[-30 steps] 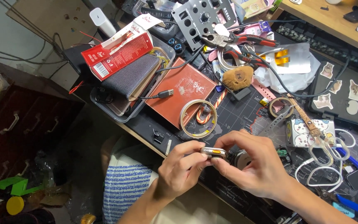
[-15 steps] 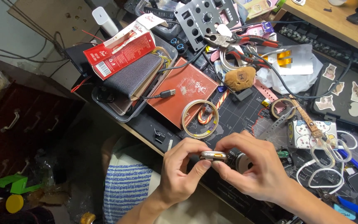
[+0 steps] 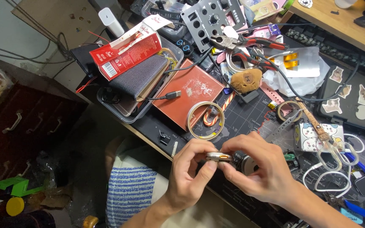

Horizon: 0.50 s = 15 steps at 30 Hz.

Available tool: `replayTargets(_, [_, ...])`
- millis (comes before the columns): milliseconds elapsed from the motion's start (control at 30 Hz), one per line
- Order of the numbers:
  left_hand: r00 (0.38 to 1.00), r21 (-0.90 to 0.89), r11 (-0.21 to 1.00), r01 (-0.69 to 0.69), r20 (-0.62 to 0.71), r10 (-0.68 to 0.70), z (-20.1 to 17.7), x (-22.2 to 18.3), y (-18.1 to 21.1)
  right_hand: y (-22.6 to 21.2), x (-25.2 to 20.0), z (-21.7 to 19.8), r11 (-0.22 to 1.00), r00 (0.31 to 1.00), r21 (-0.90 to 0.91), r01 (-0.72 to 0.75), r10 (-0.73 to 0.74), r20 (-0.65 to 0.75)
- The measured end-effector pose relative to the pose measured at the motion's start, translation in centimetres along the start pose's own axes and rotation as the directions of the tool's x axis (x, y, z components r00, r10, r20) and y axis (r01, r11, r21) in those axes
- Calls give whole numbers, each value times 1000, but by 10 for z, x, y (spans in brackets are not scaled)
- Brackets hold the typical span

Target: Assembling a small electronic device by fitting a battery into a frame and manipulating wires.

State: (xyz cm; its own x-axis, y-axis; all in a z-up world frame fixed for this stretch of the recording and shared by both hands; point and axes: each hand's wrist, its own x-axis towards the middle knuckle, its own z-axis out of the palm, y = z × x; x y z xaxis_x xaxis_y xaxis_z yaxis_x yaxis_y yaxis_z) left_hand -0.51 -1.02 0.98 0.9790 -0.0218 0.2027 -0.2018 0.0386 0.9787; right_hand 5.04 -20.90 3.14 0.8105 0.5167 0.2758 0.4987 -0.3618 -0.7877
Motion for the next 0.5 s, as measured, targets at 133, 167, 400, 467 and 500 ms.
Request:
replayTargets(133, [993,-322,940,110,-6,-118,5,-6,-5,-2,2,1,995,995,-36,98,-99,-24])
replayTargets(167, [993,-321,941,110,-9,-119,6,-7,-5,-1,2,1,995,995,-35,99,-100,-23])
replayTargets(400, [992,-338,937,89,-49,-112,10,-10,-6,-1,1,0,985,989,-86,147,-149,-8])
replayTargets(467, [993,-329,941,80,-59,-106,11,-11,-7,-1,0,0,985,989,-86,148,-149,-7])
replayTargets(500, [993,-323,943,75,-66,-102,11,-11,-7,-1,0,0,985,988,-82,151,-151,-3])
